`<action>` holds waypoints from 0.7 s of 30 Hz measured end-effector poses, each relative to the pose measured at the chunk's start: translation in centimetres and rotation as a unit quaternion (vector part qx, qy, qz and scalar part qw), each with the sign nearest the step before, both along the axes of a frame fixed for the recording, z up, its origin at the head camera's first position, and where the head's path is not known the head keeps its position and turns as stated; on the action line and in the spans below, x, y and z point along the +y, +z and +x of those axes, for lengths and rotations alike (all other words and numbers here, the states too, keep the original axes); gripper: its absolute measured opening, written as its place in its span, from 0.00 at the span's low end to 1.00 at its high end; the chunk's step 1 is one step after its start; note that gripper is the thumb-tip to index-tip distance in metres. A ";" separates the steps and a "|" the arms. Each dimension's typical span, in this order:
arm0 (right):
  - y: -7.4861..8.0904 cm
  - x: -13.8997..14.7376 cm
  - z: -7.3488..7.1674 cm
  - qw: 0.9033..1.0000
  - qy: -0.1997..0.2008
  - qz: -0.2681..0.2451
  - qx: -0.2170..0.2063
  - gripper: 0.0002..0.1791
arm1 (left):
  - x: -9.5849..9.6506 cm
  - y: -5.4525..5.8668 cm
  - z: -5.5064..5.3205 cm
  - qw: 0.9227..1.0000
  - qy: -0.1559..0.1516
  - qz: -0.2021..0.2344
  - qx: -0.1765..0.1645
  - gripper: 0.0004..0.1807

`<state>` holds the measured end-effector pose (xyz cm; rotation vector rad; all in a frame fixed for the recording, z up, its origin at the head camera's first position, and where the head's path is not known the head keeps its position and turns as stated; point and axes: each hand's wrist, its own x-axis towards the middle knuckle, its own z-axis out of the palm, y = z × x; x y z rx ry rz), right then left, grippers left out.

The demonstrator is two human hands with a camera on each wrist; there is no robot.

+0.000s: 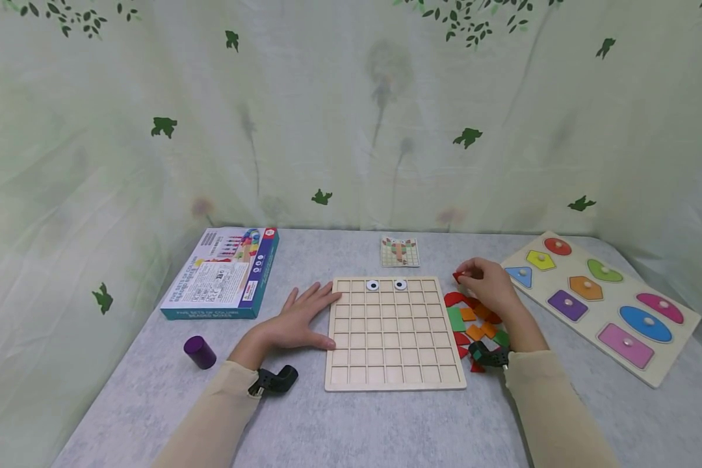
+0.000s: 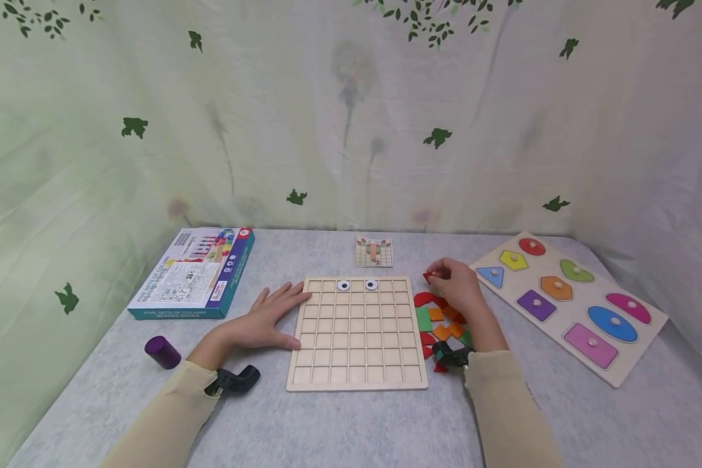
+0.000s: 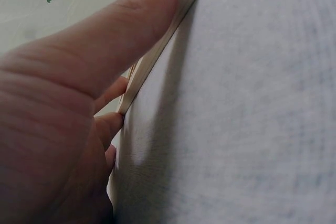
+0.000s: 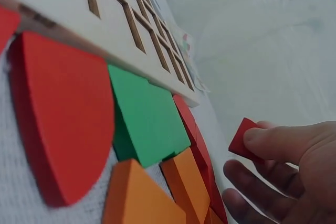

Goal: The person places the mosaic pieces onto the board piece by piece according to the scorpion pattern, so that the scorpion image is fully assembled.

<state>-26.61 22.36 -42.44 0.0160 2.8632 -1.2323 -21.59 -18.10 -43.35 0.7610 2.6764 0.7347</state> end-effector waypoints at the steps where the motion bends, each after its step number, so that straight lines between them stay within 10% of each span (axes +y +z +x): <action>1: 0.0 -0.1 0.0 1.000 -0.002 -0.003 0.003 0.11 | 0.0 0.0 0.0 1.000 0.000 0.000 0.000 0.55; 21: 0.1 -2.5 0.1 0.998 0.050 0.000 0.041 0.15 | 0.0 0.0 0.0 1.000 0.002 -0.007 -0.002 0.56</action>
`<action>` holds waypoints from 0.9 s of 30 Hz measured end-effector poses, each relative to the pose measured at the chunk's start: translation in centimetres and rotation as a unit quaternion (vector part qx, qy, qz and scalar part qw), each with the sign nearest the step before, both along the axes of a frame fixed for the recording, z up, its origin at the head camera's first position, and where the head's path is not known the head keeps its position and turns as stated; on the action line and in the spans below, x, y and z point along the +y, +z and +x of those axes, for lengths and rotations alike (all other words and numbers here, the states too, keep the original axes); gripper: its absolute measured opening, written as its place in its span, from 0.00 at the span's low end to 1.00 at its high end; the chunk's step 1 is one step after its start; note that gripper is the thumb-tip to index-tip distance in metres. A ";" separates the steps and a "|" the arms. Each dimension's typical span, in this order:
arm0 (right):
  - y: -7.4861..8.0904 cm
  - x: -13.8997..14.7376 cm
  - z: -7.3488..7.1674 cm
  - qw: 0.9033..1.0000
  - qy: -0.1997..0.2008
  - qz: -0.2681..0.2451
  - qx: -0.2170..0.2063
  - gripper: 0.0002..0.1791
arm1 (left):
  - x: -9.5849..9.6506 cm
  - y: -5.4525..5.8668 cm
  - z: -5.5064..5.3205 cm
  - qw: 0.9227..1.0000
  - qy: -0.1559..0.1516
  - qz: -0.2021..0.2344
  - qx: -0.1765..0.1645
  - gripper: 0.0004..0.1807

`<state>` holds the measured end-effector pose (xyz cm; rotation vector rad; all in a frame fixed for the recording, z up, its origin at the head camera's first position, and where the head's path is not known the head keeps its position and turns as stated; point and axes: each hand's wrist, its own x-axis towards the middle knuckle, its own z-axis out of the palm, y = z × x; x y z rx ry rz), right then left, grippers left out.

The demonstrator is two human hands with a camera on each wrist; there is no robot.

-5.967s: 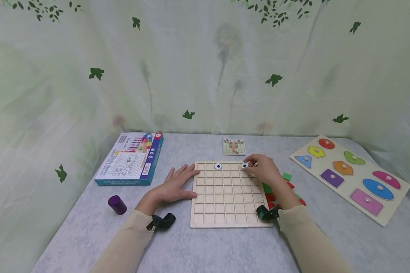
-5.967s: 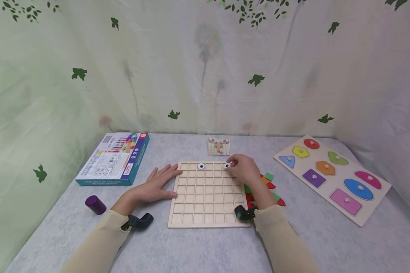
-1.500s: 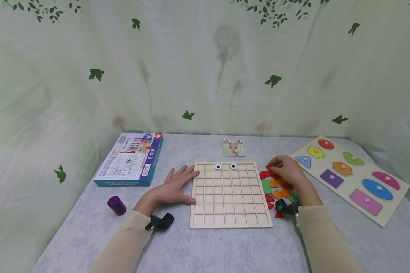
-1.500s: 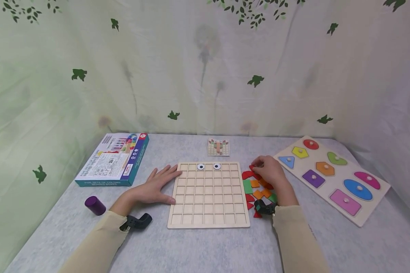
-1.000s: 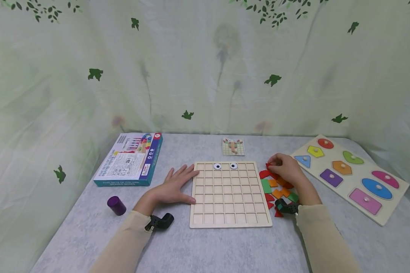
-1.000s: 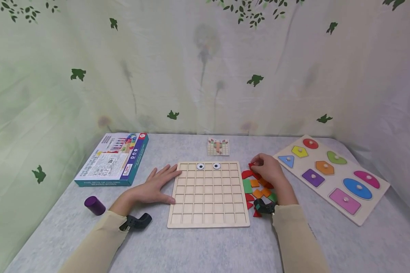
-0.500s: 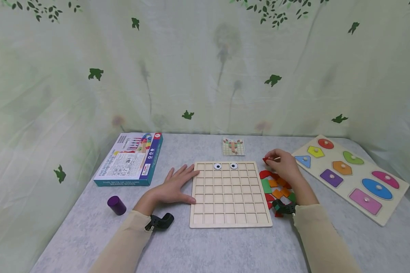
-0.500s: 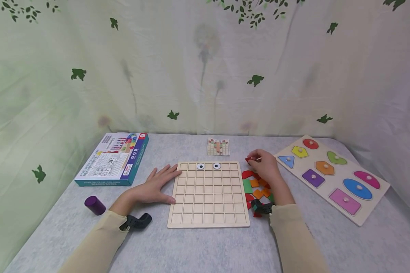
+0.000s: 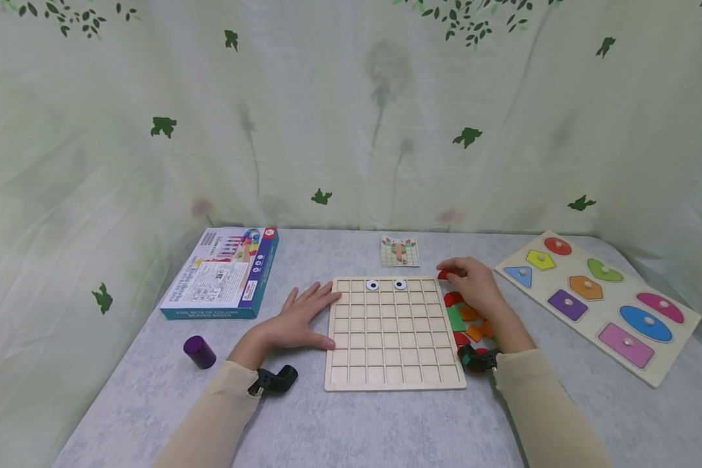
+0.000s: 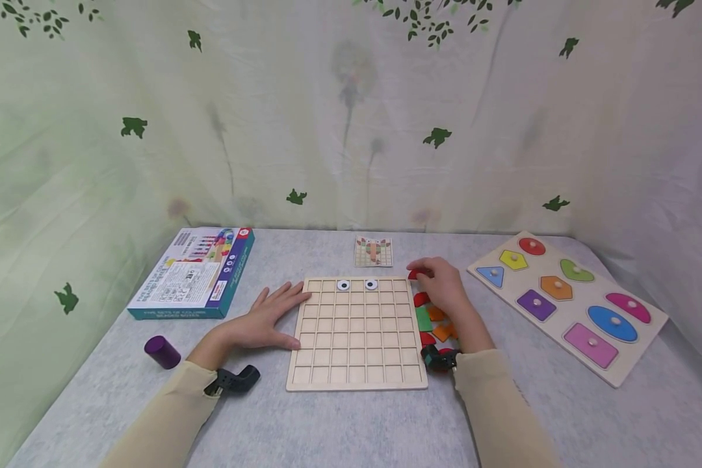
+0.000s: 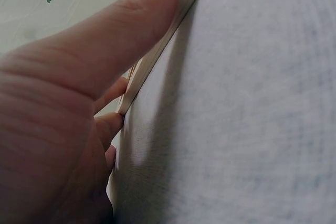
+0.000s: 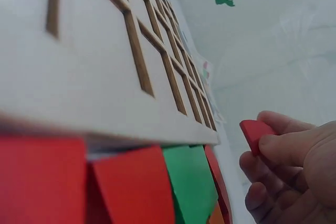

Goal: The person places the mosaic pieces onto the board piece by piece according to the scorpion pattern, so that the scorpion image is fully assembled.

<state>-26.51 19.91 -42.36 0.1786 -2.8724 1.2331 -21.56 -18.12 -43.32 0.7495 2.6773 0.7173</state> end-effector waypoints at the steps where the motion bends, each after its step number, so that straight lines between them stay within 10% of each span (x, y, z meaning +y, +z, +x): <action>1: 0.0 -0.2 0.0 1.000 0.003 -0.002 -0.001 0.15 | 0.0 0.0 0.0 1.000 0.001 -0.001 -0.001 0.56; 27: -0.5 -3.7 0.3 0.998 0.047 0.020 0.037 0.12 | 0.1 -0.1 -0.1 1.000 -0.002 -0.001 0.004 0.55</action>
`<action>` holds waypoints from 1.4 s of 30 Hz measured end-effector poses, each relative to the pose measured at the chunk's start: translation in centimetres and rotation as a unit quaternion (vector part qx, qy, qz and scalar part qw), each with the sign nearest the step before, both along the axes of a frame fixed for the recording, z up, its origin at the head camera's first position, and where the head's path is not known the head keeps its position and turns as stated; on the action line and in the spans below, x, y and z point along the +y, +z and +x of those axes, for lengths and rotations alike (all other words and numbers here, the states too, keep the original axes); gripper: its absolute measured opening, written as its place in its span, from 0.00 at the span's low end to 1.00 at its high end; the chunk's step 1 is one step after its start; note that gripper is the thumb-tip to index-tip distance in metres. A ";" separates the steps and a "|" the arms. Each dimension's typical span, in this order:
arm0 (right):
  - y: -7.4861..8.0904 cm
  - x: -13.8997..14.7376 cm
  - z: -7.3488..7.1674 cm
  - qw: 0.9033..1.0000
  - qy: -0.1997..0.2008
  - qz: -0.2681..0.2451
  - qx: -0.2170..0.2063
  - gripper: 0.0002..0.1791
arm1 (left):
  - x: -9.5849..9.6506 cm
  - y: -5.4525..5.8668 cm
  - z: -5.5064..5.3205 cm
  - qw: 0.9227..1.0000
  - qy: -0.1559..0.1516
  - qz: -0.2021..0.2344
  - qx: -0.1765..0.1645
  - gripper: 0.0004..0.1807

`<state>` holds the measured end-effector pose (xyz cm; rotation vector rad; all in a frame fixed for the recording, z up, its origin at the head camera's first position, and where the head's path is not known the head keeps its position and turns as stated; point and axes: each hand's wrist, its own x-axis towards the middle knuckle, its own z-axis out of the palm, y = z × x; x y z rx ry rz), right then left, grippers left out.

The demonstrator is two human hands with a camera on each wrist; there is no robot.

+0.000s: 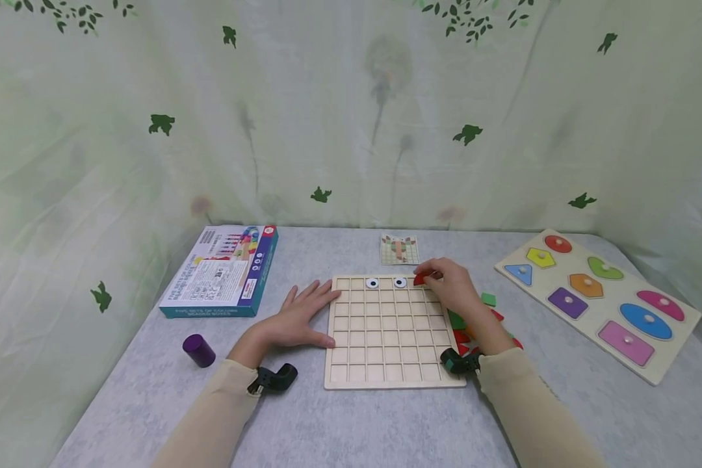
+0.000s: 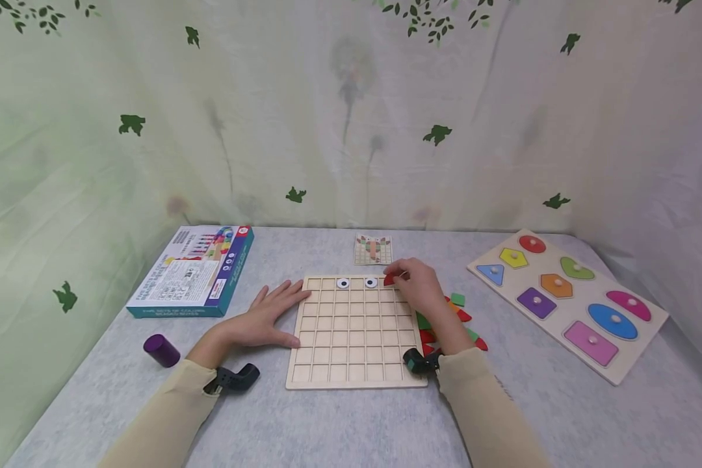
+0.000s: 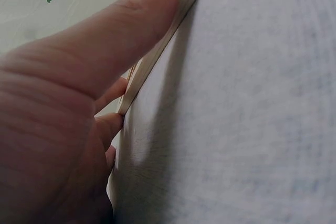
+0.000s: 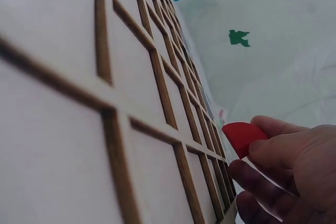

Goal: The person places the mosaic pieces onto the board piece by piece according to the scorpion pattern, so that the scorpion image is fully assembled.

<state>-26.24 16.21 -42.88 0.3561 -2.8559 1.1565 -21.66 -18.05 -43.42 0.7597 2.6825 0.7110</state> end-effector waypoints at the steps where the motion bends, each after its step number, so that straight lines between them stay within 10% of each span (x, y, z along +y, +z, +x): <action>1: -0.1 -0.1 0.0 1.000 -0.001 0.001 -0.004 0.12 | 0.0 0.0 0.0 1.000 0.000 0.001 0.001 0.55; 42: -1.5 -0.4 -0.3 0.998 0.007 0.046 0.031 0.12 | 0.0 0.2 0.2 1.000 0.001 0.006 0.000 0.55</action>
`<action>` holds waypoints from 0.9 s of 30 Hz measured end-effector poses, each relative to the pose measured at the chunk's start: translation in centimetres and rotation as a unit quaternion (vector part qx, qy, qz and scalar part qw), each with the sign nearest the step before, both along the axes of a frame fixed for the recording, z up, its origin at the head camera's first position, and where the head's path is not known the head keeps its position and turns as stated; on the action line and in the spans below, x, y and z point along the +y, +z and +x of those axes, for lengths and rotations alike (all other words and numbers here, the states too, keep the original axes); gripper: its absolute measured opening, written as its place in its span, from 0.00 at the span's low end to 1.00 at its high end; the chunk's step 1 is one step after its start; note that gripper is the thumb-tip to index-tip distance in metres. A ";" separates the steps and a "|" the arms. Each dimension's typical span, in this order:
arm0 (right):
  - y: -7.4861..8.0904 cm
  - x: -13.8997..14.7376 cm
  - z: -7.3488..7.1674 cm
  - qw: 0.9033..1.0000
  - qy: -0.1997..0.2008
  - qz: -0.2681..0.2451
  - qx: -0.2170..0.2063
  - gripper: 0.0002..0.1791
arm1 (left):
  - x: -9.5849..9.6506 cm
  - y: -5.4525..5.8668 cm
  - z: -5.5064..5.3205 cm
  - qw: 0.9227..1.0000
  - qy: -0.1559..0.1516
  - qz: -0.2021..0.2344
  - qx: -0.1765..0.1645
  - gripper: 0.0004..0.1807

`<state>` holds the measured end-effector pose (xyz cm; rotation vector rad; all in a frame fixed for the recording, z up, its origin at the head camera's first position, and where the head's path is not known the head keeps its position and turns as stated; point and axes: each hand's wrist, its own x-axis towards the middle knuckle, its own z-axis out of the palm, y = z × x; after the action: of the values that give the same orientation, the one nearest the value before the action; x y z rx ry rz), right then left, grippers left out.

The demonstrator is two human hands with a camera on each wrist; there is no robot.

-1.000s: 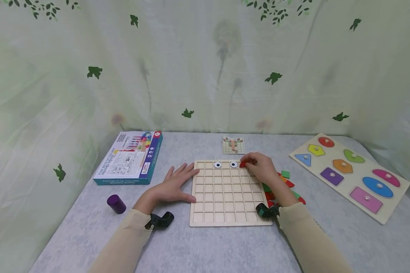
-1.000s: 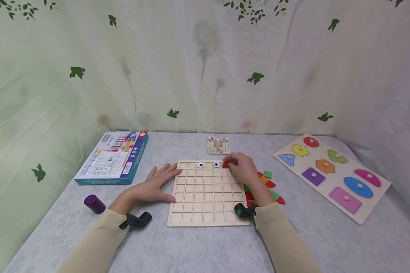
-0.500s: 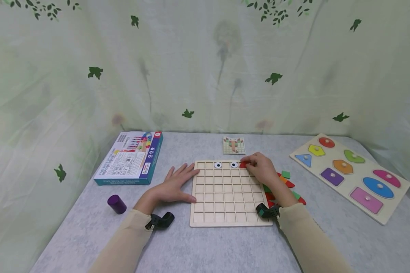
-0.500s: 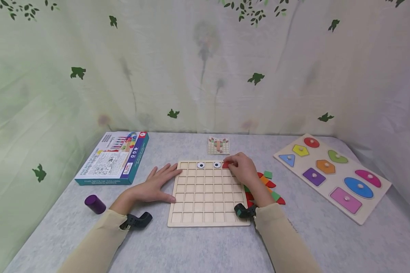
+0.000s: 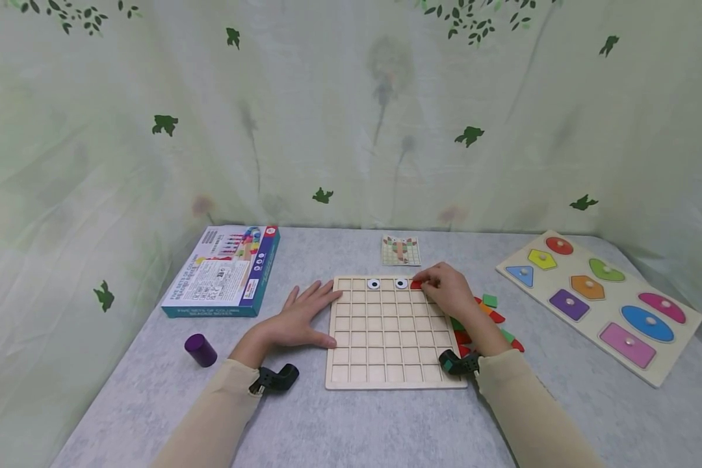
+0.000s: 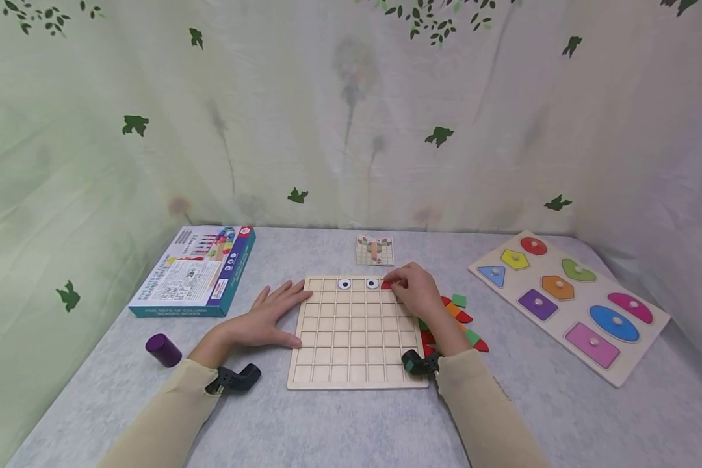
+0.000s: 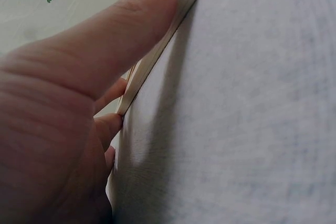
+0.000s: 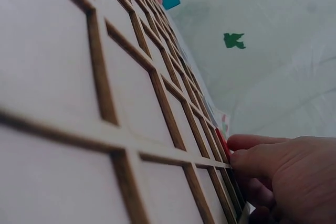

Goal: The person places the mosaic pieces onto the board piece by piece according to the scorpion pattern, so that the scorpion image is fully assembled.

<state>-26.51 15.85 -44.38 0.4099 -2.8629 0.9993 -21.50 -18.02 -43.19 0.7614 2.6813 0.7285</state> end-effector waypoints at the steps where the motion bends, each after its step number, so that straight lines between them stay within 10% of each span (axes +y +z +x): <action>1: 0.0 0.0 0.0 1.000 0.000 -0.001 -0.001 0.11 | 0.0 -0.1 0.0 1.000 0.000 -0.001 0.000 0.55; 27: 2.5 3.0 0.3 0.988 0.032 -0.054 -0.140 0.13 | -0.1 -0.2 -0.1 1.000 0.007 -0.009 -0.004 0.56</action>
<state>-26.25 18.89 -41.88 0.3820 -3.0349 1.3144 -21.61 -18.08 -43.37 0.7352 2.6851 0.7086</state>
